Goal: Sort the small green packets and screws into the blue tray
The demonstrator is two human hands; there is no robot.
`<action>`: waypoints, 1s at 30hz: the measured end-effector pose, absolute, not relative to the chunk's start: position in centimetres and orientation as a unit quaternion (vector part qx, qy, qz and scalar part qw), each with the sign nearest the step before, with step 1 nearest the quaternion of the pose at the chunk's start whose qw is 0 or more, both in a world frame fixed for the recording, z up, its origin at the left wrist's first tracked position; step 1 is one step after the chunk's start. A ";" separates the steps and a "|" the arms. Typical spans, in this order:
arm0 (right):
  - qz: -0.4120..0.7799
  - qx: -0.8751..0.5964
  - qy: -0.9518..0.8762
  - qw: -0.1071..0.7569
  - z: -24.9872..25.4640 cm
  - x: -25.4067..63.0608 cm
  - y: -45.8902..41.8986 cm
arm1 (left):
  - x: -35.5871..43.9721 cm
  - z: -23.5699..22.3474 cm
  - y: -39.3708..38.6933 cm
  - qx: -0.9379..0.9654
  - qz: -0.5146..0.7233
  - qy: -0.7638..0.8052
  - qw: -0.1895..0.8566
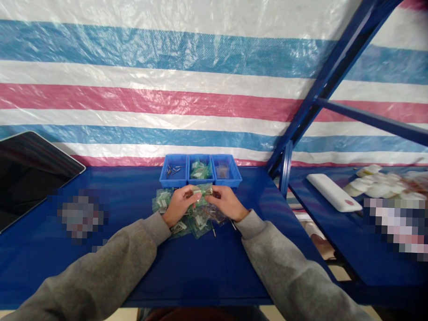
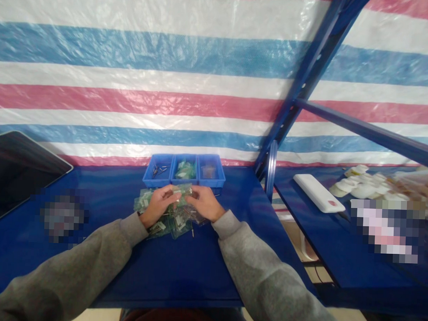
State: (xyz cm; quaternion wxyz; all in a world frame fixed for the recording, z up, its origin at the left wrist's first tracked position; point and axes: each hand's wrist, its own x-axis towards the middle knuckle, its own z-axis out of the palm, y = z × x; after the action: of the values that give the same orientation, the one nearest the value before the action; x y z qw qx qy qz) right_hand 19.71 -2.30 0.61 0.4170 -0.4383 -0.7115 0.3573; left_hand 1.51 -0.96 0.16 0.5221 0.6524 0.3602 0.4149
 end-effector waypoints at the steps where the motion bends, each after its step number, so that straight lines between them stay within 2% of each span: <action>1: 0.356 -0.442 -0.707 0.422 0.6 19.7 -2.3 | 1.5 0.1 -0.9 0.655 0.411 0.364 0.520; 12: 0.345 -0.460 -0.682 0.452 0.6 19.8 -2.1 | 1.5 0.8 -1.3 0.654 0.423 0.361 0.513; 30: 0.437 -0.414 -0.628 0.492 0.3 19.7 -2.1 | 1.4 1.1 -1.6 0.657 0.408 0.353 0.527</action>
State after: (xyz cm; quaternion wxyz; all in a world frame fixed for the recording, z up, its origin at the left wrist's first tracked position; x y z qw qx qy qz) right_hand 19.69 -2.06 0.34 0.4922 -0.4141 -0.6284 0.4374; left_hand 1.43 -1.60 1.11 0.5272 0.6567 0.3530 0.4076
